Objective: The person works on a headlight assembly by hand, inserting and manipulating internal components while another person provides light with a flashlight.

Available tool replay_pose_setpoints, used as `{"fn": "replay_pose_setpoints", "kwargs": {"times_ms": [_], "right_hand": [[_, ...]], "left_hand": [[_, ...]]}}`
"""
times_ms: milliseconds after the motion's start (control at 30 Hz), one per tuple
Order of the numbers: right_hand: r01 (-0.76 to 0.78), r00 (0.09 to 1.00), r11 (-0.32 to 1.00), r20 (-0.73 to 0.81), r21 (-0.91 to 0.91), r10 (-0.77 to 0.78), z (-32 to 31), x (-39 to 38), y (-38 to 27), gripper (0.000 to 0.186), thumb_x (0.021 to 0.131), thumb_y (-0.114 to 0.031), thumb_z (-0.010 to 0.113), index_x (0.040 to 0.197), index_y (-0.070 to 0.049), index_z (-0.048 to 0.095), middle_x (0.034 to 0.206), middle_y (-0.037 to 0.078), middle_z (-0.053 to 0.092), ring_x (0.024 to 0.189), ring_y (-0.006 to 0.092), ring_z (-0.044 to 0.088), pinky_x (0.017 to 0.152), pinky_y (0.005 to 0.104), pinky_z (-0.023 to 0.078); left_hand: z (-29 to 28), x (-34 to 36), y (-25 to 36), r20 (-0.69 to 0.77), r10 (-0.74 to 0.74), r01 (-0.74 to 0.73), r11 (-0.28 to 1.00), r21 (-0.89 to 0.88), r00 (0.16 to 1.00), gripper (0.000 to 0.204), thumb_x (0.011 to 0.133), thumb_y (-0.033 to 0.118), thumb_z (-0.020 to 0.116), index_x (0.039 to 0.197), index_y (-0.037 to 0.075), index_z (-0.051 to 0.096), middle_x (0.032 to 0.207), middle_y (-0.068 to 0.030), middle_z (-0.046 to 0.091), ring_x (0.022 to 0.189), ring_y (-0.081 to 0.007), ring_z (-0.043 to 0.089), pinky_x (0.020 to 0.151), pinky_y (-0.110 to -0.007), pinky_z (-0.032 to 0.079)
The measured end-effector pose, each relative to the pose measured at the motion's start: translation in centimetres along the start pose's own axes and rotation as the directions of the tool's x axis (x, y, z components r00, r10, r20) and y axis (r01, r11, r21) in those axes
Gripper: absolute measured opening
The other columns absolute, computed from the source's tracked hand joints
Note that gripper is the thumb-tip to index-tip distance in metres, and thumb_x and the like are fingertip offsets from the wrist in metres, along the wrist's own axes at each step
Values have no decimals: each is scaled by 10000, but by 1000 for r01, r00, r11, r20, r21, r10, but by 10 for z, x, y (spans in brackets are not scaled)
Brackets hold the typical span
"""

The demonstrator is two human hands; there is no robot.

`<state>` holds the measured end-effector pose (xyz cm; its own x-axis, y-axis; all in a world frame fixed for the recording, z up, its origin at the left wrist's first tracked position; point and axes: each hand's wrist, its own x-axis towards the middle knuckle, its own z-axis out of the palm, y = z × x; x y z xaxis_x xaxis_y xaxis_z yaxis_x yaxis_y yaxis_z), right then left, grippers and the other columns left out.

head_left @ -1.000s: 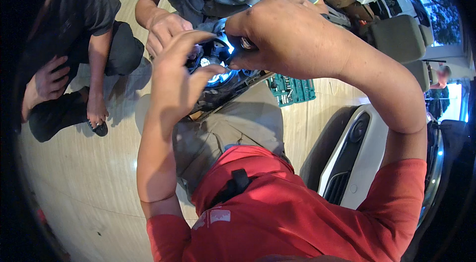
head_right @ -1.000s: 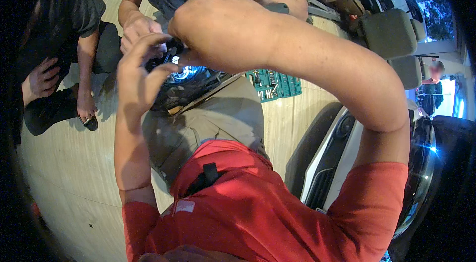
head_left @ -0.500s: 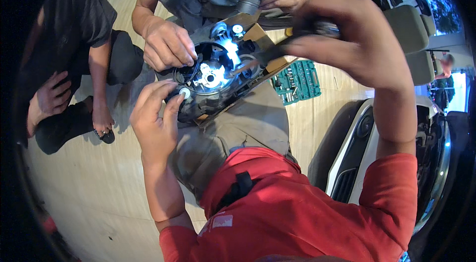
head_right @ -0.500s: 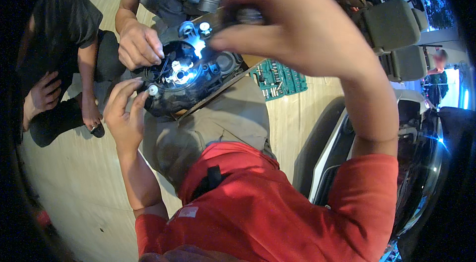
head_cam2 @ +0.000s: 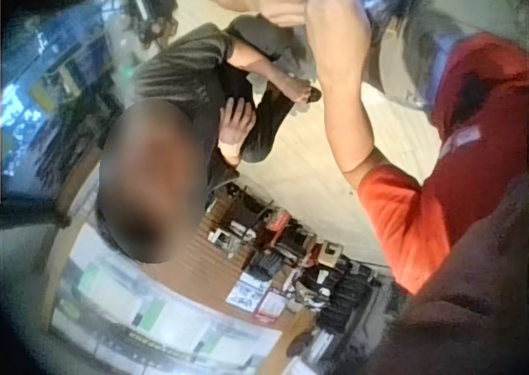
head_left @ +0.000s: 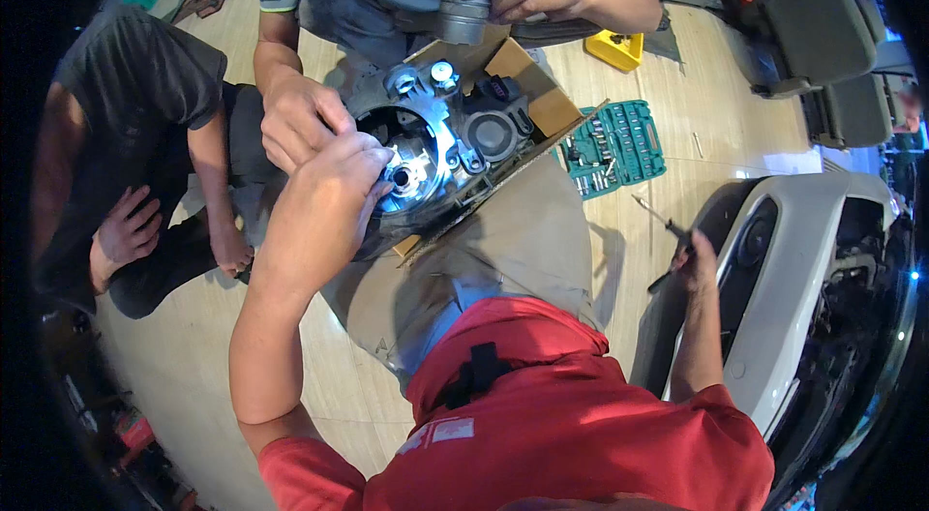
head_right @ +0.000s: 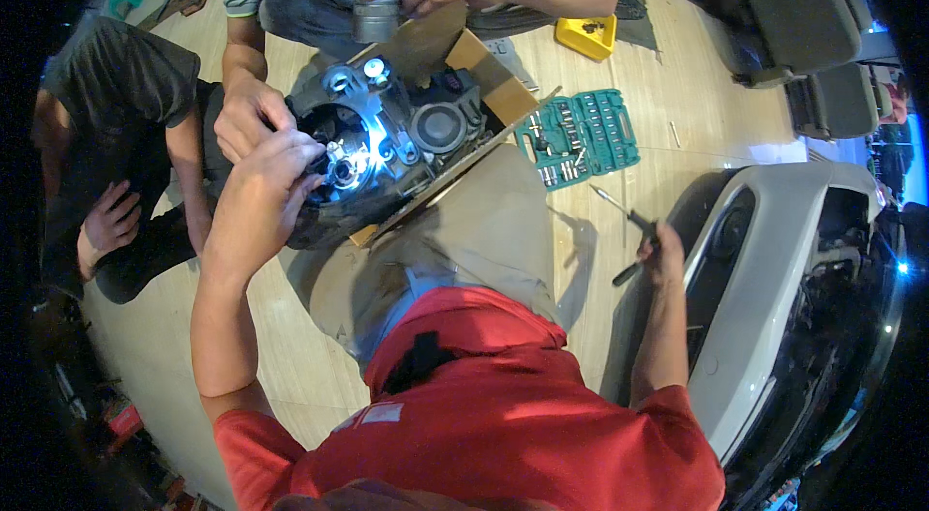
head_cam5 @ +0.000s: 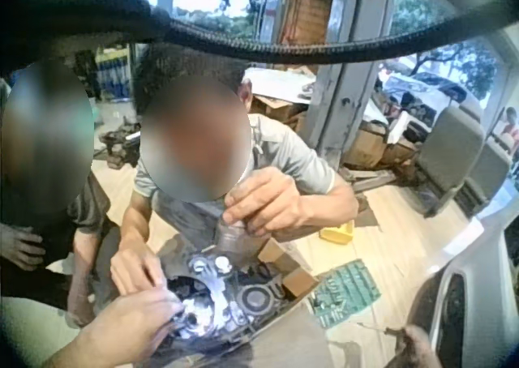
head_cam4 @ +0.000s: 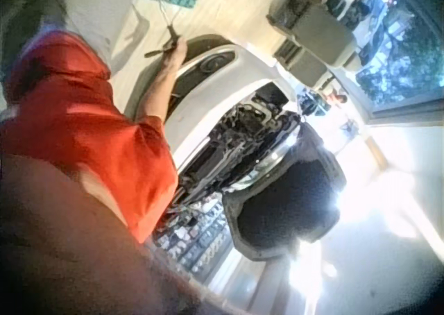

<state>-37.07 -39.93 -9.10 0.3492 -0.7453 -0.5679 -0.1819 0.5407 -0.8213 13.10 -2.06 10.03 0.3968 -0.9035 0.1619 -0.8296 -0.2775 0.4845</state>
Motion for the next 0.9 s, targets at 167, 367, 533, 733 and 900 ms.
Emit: {"fn": "replay_pose_setpoints", "kwargs": {"times_ms": [167, 367, 533, 733, 900], "right_hand": [[-340, 912, 896, -131, 286, 388, -66, 24, 177, 466, 978, -483, 568, 714, -103, 513, 520, 22, 404, 456, 179, 397, 478, 306, 363], [-541, 826, 733, 99, 412, 554, -13, 36, 257, 405, 997, -471, 531, 821, -107, 536, 570, 3, 434, 493, 164, 426, 468, 301, 366], [-384, 908, 895, -83, 228, 411, 8, 76, 281, 340, 1013, -383, 538, 861, -79, 564, 625, 29, 534, 532, 188, 512, 502, 320, 436], [-248, 912, 953, -373, -172, 170, 31, 96, 267, 259, 914, -160, 697, 1061, 51, 670, 920, 123, 711, 797, 211, 681, 727, 346, 555], [-85, 906, 705, -350, -704, -240, 41, 113, 227, 279, 900, -193, 709, 1029, 54, 687, 886, 105, 701, 794, 192, 670, 714, 317, 526]], "left_hand": [[-14, 0, 8, -250, 24, -20, 1000, 18, 968, 267, 777, -60, 714, 1037, -25, 662, 1014, -153, 667, 893, -312, 666, 784, -352, 527], [9, -71, -4, -711, -235, 303, 952, -33, 663, 257, 904, -25, 625, 1161, -40, 633, 1163, -160, 632, 998, -201, 620, 848, -318, 496], [114, -172, -58, -644, -707, 566, 671, -479, 293, 394, 981, 131, 600, 1340, -13, 529, 1259, -166, 582, 1109, -249, 565, 950, -344, 450], [216, -209, -68, -379, -821, 851, 506, -141, 426, 533, 911, 260, 677, 1345, -10, 525, 1387, -233, 482, 1243, -393, 495, 1050, -473, 395], [203, -163, -61, -130, -909, 918, 392, 59, 396, 574, 863, 282, 686, 1354, 31, 528, 1469, -223, 390, 1360, -407, 369, 1069, -570, 345]]}}
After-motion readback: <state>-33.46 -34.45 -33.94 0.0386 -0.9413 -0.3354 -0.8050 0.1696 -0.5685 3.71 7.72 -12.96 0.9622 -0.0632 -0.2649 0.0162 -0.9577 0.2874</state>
